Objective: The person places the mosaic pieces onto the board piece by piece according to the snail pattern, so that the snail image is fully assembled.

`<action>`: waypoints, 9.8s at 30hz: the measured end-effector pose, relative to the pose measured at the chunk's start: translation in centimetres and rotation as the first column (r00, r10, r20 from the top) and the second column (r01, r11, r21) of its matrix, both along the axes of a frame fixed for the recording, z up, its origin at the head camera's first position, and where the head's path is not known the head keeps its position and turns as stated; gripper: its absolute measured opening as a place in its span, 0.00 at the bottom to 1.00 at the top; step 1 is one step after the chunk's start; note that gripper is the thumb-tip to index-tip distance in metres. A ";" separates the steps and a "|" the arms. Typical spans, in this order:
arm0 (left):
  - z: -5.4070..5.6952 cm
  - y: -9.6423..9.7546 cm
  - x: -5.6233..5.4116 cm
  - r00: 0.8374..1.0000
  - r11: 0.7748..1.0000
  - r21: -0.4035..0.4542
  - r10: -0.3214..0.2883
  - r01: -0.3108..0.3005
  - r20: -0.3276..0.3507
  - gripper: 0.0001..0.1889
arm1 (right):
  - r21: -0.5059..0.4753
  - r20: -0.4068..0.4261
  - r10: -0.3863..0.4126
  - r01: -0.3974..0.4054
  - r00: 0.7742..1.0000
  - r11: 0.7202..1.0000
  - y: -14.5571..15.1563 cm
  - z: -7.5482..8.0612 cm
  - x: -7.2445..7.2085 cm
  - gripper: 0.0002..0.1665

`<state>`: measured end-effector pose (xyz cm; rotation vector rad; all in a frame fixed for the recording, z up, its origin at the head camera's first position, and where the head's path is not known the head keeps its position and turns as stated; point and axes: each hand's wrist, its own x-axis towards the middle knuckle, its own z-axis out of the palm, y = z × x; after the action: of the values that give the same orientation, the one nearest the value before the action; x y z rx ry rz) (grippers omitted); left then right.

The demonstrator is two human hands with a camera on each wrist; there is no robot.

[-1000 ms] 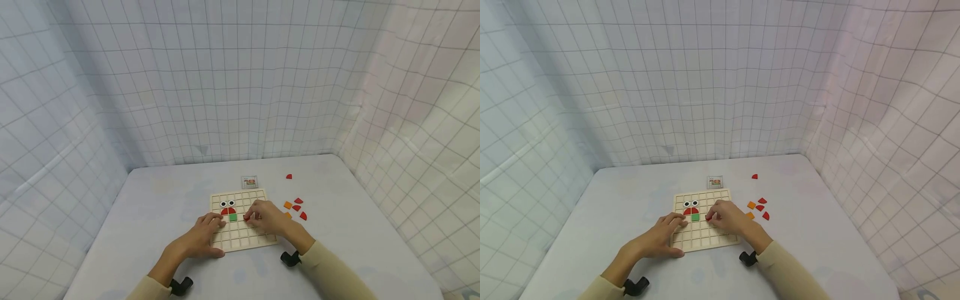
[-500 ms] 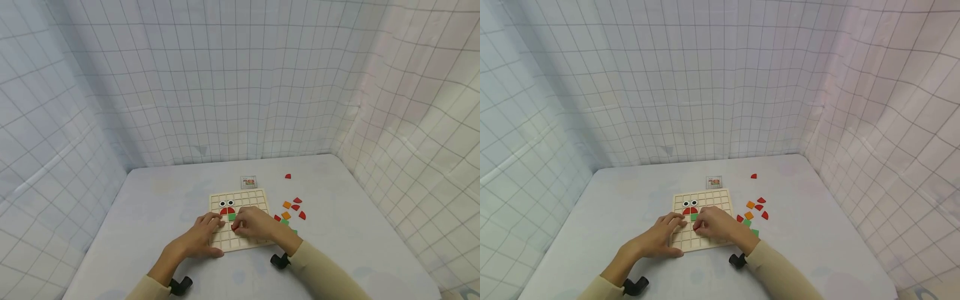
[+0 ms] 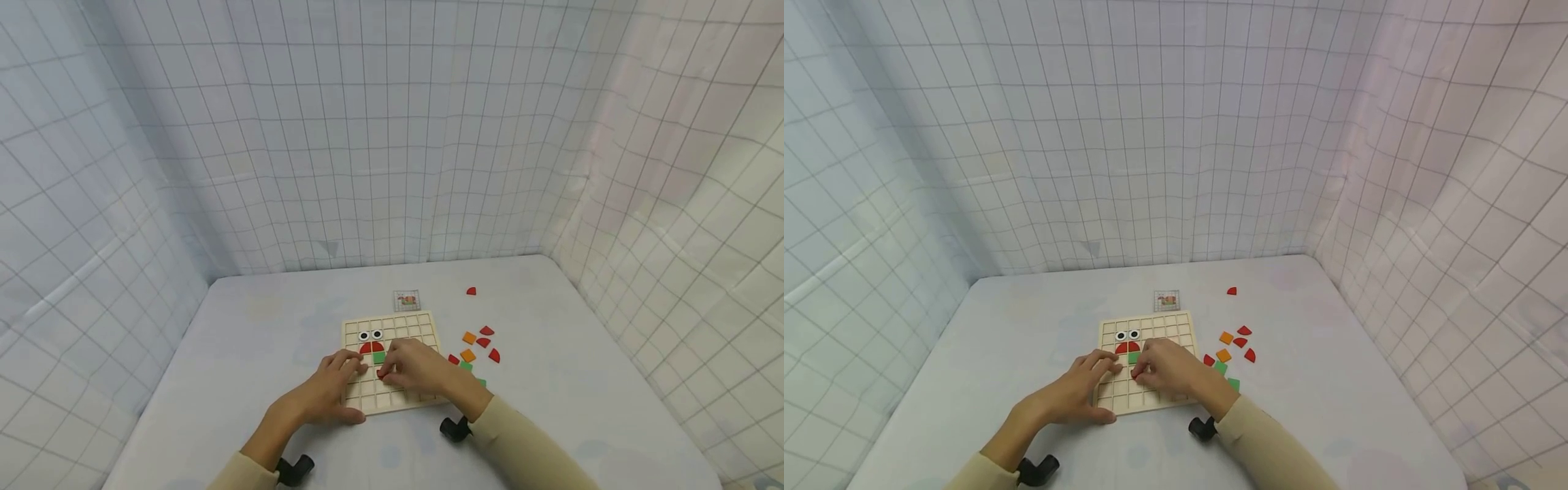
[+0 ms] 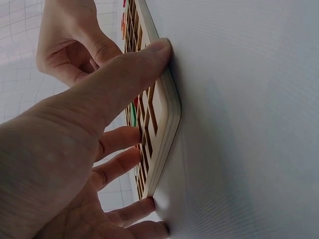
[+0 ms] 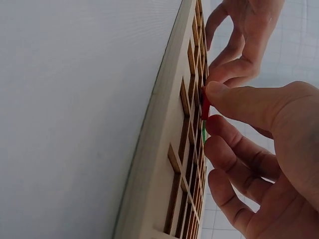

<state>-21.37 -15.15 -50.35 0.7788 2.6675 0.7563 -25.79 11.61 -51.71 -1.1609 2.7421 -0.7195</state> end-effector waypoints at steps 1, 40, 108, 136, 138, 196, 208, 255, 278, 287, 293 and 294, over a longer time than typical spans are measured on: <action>0.0 0.0 -0.1 1.000 1.000 0.000 0.002 -0.002 0.000 0.44 | 0.005 -0.006 0.000 0.000 1.000 1.000 -0.1 0.1 -0.1 0.05; -0.3 -0.1 0.2 1.000 1.000 0.001 -0.012 0.012 -0.004 0.47 | 0.027 0.043 -0.070 0.069 0.997 0.997 0.4 -0.1 -0.1 0.10; 0.1 0.5 0.3 1.000 0.997 -0.081 0.003 -0.003 0.000 0.51 | -0.108 0.134 -0.420 0.435 0.897 0.894 13.7 -0.7 3.0 0.12; 0.0 0.3 0.5 1.000 0.997 -0.076 0.011 -0.011 0.000 0.49 | -0.152 0.047 -0.220 0.225 0.974 0.963 9.0 0.1 1.2 0.09; 0.0 0.3 0.5 1.000 0.997 -0.075 0.013 -0.013 0.000 0.49 | -0.153 0.076 -0.218 0.228 0.973 0.962 8.6 0.3 1.2 0.10; -0.1 0.2 0.5 1.000 0.996 -0.088 -0.003 0.003 -0.010 0.46 | -0.067 0.065 -0.177 0.181 0.982 0.981 2.1 -0.1 0.8 0.07; 0.0 0.1 0.4 1.000 0.997 -0.081 -0.010 0.009 -0.010 0.45 | -0.051 0.078 -0.162 0.166 0.984 0.985 1.6 0.0 0.5 0.06; -0.2 0.0 0.5 1.000 0.998 -0.058 -0.017 0.016 -0.023 0.44 | -0.048 0.021 -0.275 0.275 0.961 0.960 7.6 0.2 2.3 0.08; -0.1 0.1 0.5 1.000 0.999 -0.049 -0.008 0.007 -0.012 0.45 | -0.059 0.065 -0.302 0.305 0.951 0.950 16.9 -1.0 4.1 0.20; -0.1 0.2 0.5 1.000 0.998 -0.057 0.003 -0.003 0.002 0.45 | -0.091 0.103 -0.270 0.279 0.957 0.956 17.8 -1.4 4.4 0.21; -0.3 0.2 0.5 1.000 0.998 -0.066 0.011 -0.010 0.008 0.45 | -0.114 0.105 -0.240 0.251 0.965 0.961 17.7 -1.7 4.3 0.15; -0.3 0.2 0.5 1.000 0.998 -0.067 0.012 -0.012 0.010 0.45 | -0.120 0.109 -0.235 0.248 0.966 0.961 17.7 -1.8 4.3 0.15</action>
<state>-20.90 -14.97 -50.64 0.7408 2.6754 0.6688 -21.50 29.30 -53.51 -0.7941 2.8224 -0.9700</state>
